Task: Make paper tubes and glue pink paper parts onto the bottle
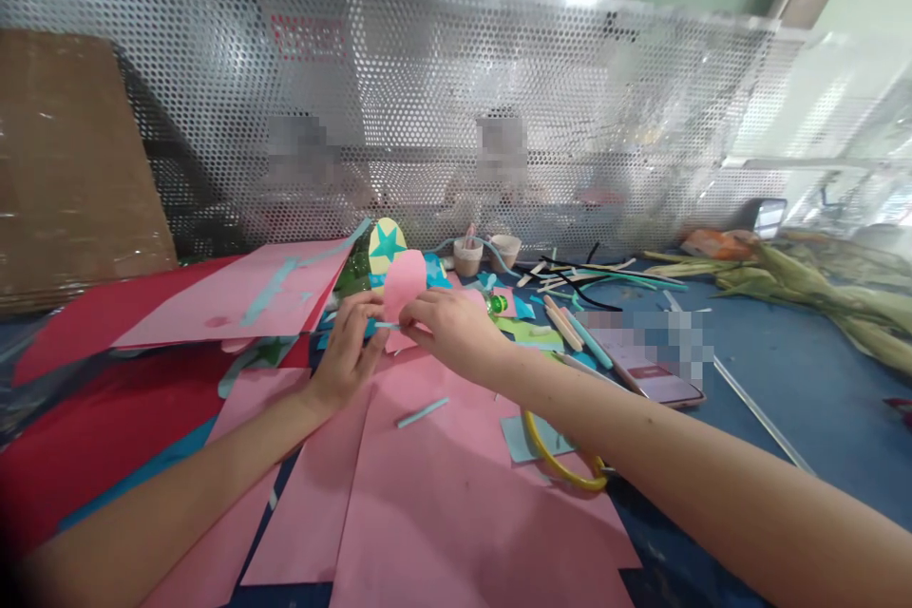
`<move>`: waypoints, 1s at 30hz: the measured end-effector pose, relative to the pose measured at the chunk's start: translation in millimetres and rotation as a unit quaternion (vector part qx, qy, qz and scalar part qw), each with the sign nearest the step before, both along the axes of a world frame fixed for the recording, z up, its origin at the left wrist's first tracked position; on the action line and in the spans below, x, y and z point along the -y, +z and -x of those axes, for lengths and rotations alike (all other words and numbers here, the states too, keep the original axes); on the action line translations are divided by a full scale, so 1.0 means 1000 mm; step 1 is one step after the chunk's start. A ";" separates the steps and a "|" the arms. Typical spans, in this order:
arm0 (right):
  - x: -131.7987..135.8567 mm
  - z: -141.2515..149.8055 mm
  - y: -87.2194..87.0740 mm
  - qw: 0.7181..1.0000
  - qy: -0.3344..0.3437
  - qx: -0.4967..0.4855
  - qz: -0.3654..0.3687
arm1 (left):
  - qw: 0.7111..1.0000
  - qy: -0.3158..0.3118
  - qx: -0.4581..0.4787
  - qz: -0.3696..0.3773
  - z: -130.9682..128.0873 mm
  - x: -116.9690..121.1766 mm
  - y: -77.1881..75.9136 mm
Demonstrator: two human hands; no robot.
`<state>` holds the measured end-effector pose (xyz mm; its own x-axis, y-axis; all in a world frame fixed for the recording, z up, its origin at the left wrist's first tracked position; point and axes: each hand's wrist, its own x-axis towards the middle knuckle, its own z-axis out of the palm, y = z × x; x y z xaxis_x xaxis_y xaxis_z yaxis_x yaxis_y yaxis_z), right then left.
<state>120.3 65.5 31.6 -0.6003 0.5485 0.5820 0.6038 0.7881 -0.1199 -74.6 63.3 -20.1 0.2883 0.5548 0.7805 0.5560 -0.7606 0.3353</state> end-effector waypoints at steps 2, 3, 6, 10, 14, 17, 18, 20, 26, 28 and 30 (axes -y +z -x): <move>-0.007 -0.005 0.000 1.000 -0.003 0.010 -0.010 | 0.999 0.002 0.023 0.023 0.001 -0.006 -0.004; -0.011 -0.007 0.001 1.000 -0.004 0.016 -0.016 | 0.999 0.004 0.035 0.038 0.001 -0.009 -0.006; -0.022 -0.012 0.000 0.999 -0.001 0.035 -0.031 | 0.994 -0.004 0.057 0.092 0.001 -0.018 -0.011; -0.026 -0.010 -0.001 0.997 0.023 0.065 -0.044 | 0.987 -0.027 0.060 0.145 0.001 -0.024 -0.015; -0.026 -0.006 -0.003 0.995 0.030 0.073 -0.056 | 0.982 -0.034 0.066 0.173 0.001 -0.022 -0.015; -0.026 -0.004 -0.005 0.995 0.027 0.075 -0.057 | 0.980 -0.037 0.071 0.184 0.001 -0.021 -0.014; -0.027 -0.004 -0.005 0.995 0.026 0.076 -0.057 | 0.979 -0.037 0.073 0.186 0.001 -0.021 -0.013; -0.027 -0.004 -0.006 0.995 0.026 0.079 -0.058 | 0.978 -0.035 0.077 0.190 0.001 -0.020 -0.012; -0.024 -0.004 -0.005 0.994 0.034 0.084 -0.056 | 0.977 -0.027 0.084 0.197 0.000 -0.017 -0.008; -0.023 -0.003 -0.005 0.994 0.035 0.084 -0.054 | 0.977 -0.027 0.084 0.195 0.000 -0.016 -0.007; -0.021 -0.002 -0.007 0.995 0.034 0.081 -0.053 | 0.977 -0.031 0.084 0.191 0.000 -0.016 -0.006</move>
